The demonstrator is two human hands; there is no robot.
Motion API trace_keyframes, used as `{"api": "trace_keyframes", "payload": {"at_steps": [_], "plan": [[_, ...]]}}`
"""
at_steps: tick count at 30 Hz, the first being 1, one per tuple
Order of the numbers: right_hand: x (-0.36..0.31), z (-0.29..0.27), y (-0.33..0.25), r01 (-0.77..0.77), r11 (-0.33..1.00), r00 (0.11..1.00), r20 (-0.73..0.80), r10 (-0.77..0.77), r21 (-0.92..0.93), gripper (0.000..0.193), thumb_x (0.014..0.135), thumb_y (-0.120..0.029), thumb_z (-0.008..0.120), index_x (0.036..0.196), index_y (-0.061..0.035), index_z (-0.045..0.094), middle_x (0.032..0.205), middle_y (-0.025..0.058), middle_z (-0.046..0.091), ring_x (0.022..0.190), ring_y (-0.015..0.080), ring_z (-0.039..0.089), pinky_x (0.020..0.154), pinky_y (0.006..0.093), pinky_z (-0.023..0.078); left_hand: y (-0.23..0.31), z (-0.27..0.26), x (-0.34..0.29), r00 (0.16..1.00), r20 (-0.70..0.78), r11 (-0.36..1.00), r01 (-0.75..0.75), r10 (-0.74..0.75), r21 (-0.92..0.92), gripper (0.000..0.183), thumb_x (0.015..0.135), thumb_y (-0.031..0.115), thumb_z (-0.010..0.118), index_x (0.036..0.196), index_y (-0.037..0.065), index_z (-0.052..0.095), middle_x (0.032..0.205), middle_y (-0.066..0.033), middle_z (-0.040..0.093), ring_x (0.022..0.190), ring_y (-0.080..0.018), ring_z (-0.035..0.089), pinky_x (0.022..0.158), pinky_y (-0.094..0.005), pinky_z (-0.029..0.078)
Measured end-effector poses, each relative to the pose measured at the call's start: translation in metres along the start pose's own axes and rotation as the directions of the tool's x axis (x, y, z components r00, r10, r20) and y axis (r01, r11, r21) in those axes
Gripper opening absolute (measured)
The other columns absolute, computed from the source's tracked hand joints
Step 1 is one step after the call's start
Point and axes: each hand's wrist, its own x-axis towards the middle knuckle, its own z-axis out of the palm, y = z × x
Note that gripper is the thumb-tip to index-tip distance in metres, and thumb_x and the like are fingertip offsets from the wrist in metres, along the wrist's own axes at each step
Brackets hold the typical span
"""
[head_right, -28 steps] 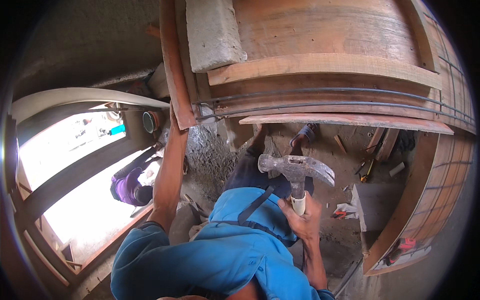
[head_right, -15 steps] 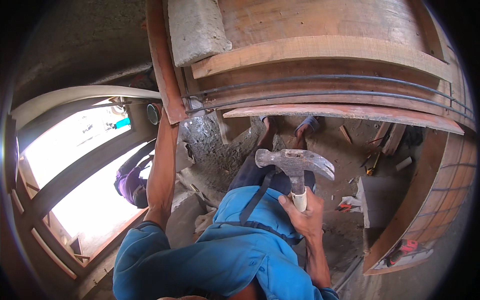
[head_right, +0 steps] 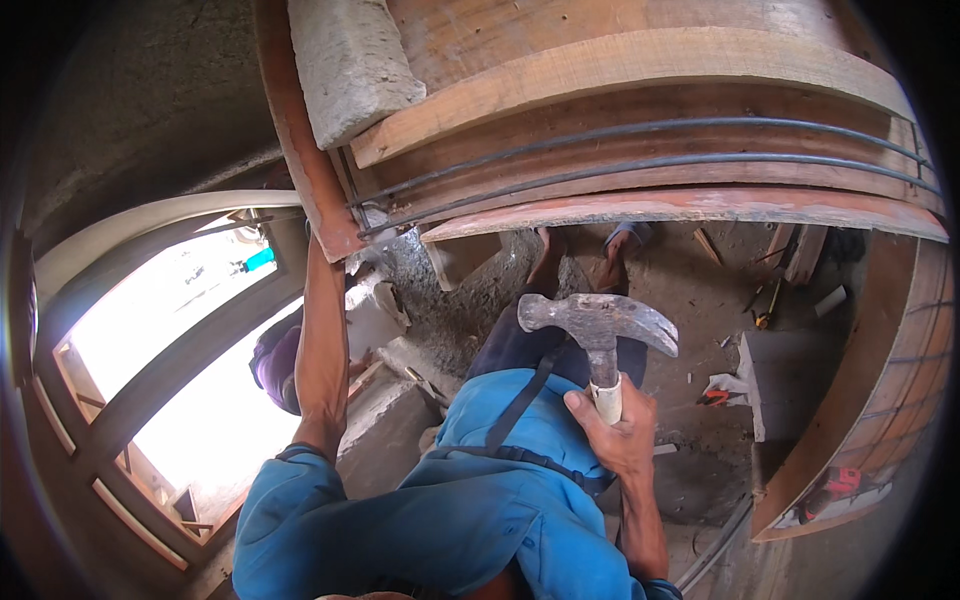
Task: The person constructs a wooden formwork structure by positioning and securing wooden planks and blocks against a curved wall. They use a hammer to drive nails into the wood and a power drill to fasten components. The person also uses a utility knife to trim a piece of wood and a chisel to adjust the fit of the formwork.
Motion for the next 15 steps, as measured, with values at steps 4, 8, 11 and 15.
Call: {"api": "trace_keyframes", "payload": {"at_steps": [4, 8, 11, 15], "plan": [[0.002, 0.0, 0.002, 0.007, 1.0, 1.0, 0.006, -0.006, -0.015, 0.028, 0.085, -0.022, 0.083, 0.083, -0.0032, 0.063, 0.067, 0.0019, 0.063, 0.062, 0.0083, 0.058, 0.058, 0.0285, 0.047, -0.006, 0.001, 0.004, 1.0, 0.007, 1.0, -0.002, 0.003, -0.021, 0.036, 0.1, 0.021, 0.06, 0.133, 0.007, 0.057, 0.12, -0.0097, 0.067, 0.104, -0.0247, 0.067, 0.088, -0.0391, 0.058], [0.001, -0.002, -0.005, 0.021, 0.999, 0.999, 0.027, -0.019, -0.044, 0.028, 0.086, -0.021, 0.083, 0.083, -0.0029, 0.063, 0.067, 0.0021, 0.063, 0.062, 0.0085, 0.058, 0.058, 0.0285, 0.047, -0.008, -0.002, 0.001, 1.0, -0.002, 0.999, -0.022, 0.022, -0.05, 0.036, 0.099, 0.021, 0.061, 0.132, 0.008, 0.057, 0.118, -0.0091, 0.067, 0.102, -0.0242, 0.068, 0.087, -0.0389, 0.059], [-0.002, -0.002, -0.018, 0.034, 0.993, 0.999, 0.038, -0.03, -0.109, 0.027, 0.085, -0.02, 0.083, 0.083, -0.0028, 0.063, 0.067, 0.0026, 0.063, 0.062, 0.009, 0.058, 0.059, 0.0289, 0.048, -0.014, -0.006, 0.001, 1.0, 0.001, 0.995, -0.031, 0.031, -0.09, 0.036, 0.099, 0.021, 0.063, 0.132, 0.008, 0.057, 0.117, -0.0087, 0.067, 0.101, -0.0239, 0.068, 0.086, -0.0387, 0.059], [-0.008, -0.004, -0.034, 0.055, 0.98, 0.997, 0.067, -0.043, -0.191, 0.026, 0.084, -0.018, 0.084, 0.084, -0.0027, 0.063, 0.069, 0.0028, 0.064, 0.064, 0.0094, 0.059, 0.06, 0.0292, 0.048, -0.023, -0.015, 0.0, 0.998, -0.002, 0.983, -0.07, 0.07, -0.167, 0.036, 0.099, 0.02, 0.065, 0.132, 0.009, 0.058, 0.116, -0.0081, 0.068, 0.1, -0.0235, 0.068, 0.084, -0.0385, 0.06]]}}
